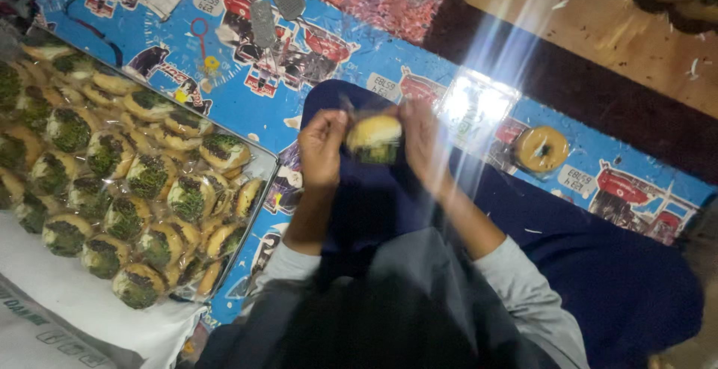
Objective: The person sits on the floor and individually wraps round pastries in clear plastic bags. They pick each pastry from a wooden board, place it into a bag, and then place the packaged item into a white plastic crate.
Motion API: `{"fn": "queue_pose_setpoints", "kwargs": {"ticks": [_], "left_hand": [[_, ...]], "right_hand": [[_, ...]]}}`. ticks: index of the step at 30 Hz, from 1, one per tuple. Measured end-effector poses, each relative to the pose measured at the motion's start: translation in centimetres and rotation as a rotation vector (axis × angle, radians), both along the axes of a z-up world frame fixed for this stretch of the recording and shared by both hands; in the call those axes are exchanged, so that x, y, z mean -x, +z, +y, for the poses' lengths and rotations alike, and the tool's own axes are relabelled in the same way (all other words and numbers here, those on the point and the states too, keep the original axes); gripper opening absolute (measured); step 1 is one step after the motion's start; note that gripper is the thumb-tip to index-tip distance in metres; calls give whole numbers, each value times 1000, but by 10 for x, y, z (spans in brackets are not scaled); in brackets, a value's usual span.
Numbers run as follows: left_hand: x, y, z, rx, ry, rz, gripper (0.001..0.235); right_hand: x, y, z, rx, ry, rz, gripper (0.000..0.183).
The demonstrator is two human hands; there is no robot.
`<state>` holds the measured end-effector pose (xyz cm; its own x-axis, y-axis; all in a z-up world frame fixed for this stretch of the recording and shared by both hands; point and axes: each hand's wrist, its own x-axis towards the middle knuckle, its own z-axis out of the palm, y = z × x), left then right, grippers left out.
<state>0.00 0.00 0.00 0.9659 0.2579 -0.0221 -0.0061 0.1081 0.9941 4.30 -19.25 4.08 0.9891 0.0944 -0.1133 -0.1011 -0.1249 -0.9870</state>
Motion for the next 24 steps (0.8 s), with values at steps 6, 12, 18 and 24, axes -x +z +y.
{"fn": "queue_pose_setpoints", "kwargs": {"ticks": [6,12,18,24], "left_hand": [[10,40,-26,-303,209,-387,17],[24,41,-19,-887,175,-31,10],[-11,3,-90,-542,-95,-45,3],[-49,-96,-247,-653,-324,102,34]], "right_hand": [[0,-2,5,142,-137,-570,24],[20,-82,-11,282,22,-191,30],[11,-144,-93,100,-18,-166,34],[25,-126,-241,476,-528,261,50]]}}
